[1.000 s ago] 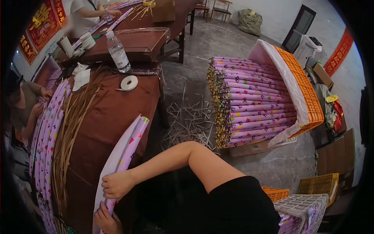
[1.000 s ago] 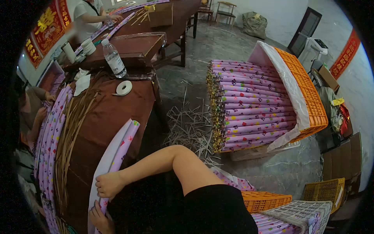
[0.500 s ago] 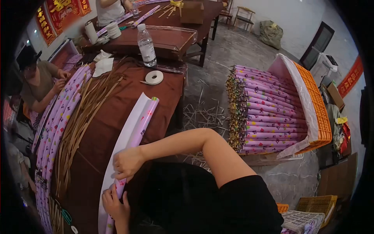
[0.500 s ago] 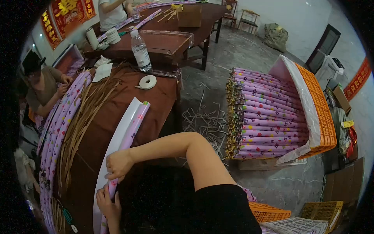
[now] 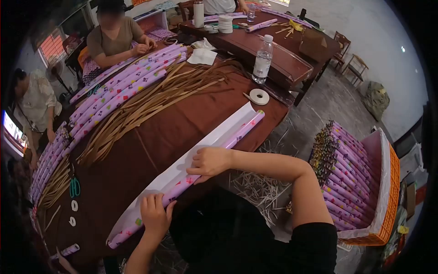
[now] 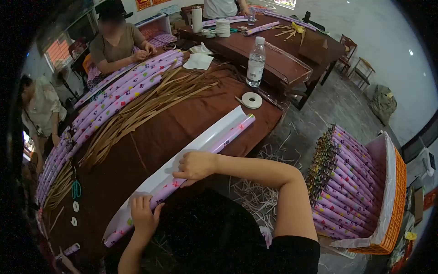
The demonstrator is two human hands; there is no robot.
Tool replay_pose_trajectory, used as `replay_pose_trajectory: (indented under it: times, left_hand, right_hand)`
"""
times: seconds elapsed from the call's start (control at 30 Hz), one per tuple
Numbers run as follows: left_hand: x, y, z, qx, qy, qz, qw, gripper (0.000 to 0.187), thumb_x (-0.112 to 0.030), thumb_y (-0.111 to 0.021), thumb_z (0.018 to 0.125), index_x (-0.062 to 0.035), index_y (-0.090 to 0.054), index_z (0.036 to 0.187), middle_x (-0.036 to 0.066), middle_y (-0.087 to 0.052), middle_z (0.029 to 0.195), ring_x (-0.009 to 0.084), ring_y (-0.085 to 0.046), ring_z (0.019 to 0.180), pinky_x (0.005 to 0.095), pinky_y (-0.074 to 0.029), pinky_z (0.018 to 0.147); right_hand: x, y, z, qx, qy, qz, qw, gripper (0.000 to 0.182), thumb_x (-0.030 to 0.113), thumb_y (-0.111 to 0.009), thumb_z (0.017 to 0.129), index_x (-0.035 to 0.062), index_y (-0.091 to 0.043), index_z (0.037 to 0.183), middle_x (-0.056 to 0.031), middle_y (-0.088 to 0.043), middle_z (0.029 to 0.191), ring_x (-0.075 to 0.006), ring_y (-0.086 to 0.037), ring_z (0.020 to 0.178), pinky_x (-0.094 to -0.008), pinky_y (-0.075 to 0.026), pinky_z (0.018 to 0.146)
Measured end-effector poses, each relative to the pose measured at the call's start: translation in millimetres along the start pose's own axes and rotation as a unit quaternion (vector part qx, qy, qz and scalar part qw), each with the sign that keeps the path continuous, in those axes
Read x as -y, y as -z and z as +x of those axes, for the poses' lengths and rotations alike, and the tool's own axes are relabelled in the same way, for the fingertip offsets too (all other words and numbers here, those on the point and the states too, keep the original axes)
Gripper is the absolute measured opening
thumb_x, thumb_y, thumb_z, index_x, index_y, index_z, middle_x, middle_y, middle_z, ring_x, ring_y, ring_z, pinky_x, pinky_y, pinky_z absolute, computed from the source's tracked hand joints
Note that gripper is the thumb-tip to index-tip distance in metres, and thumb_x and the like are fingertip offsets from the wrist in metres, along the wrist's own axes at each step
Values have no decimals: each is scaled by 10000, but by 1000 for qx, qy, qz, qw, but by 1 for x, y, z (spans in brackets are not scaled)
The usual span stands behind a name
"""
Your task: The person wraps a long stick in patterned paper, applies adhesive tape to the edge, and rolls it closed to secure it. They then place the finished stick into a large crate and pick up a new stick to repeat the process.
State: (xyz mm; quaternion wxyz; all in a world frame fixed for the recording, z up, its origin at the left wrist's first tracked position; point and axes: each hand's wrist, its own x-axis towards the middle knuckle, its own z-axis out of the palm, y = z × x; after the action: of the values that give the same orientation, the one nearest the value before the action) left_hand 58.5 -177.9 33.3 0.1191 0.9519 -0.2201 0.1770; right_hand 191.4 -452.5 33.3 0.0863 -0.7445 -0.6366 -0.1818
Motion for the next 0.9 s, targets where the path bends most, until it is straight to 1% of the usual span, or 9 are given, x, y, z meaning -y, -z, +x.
replay_pose_trajectory:
  times: [0.17, 0.27, 0.37, 0.47, 0.6, 0.63, 0.7, 0.8, 0.9]
  left_hand:
    - [6, -7, 11, -27, -59, -7, 998, 352, -234, -767, 782, -9, -587, 985, 134, -572, 929, 332, -541, 848, 409, -462, 748]
    - [8, -8, 13, -25, -61, -20, 998, 350, -233, -768, 783, -9, -593, 986, 130, -574, 914, 324, -548, 839, 397, -473, 737]
    - [8, -7, 16, -26, -65, -19, 997, 344, -241, -753, 798, 0, -597, 986, 128, -575, 904, 318, -556, 832, 383, -483, 731]
    - [11, -7, 17, -35, -87, 0, 996, 361, -283, -733, 808, 7, -605, 981, 129, -576, 876, 301, -556, 814, 374, -483, 723]
    - [14, -11, 14, -45, -77, -17, 996, 352, -277, -745, 803, 14, -614, 950, 127, -595, 862, 283, -559, 789, 362, -490, 717]
    - [15, -11, 12, -35, -75, -20, 996, 342, -282, -740, 805, 8, -611, 930, 116, -588, 844, 269, -554, 776, 354, -490, 708]
    - [17, -18, 8, -35, -69, -21, 997, 303, -329, -670, 844, -30, -616, 858, 107, -585, 841, 269, -561, 803, 347, -475, 735]
    - [16, -17, 6, -78, -82, 18, 993, 326, -352, -660, 850, -30, -610, 852, 88, -571, 846, 247, -553, 811, 337, -473, 727]
    - [10, -28, 0, -90, -61, 79, 991, 366, -382, -636, 857, -17, -614, 880, 70, -547, 876, 224, -535, 824, 321, -460, 708]
  right_hand:
    - [-10, 30, -14, -80, -71, 9, 994, 552, 521, -694, 802, 64, -603, 1098, -87, -603, 844, -257, -594, 748, -368, -478, 662]
    - [-68, 63, -63, -256, -368, -185, 875, 424, 410, -685, 842, 47, -618, 1050, -142, -636, 982, -351, -609, 893, -460, -492, 754]
    - [-121, 83, -155, -36, -543, -342, 766, 251, 318, -684, 824, 70, -690, 862, -110, -666, 927, -323, -613, 888, -436, -476, 729]
    - [-140, 80, -201, 116, -692, -126, 702, 438, 432, -676, 832, 34, -714, 1014, -187, -640, 1112, -371, -611, 1066, -466, -505, 885]
    - [-154, 70, -220, 84, -659, -131, 735, 375, 345, -636, 829, 14, -715, 985, -244, -612, 1151, -412, -623, 994, -476, -507, 869]
    - [-200, 48, -291, 180, -551, -136, 803, 377, 325, -637, 825, 6, -711, 1013, -254, -622, 1118, -418, -625, 985, -472, -511, 856]
    - [-144, 96, -181, 158, -714, 8, 682, 417, 225, -670, 805, -29, -678, 1135, -252, -667, 1083, -379, -661, 982, -450, -518, 832]
    - [-221, 49, -321, 11, -676, 56, 735, 350, 219, -666, 871, -51, -681, 1092, -186, -694, 908, -266, -673, 816, -370, -509, 693]
    - [-165, 111, -218, -19, -645, 128, 754, 276, 229, -597, 943, -33, -666, 991, -127, -653, 860, -192, -575, 755, -333, -442, 700]
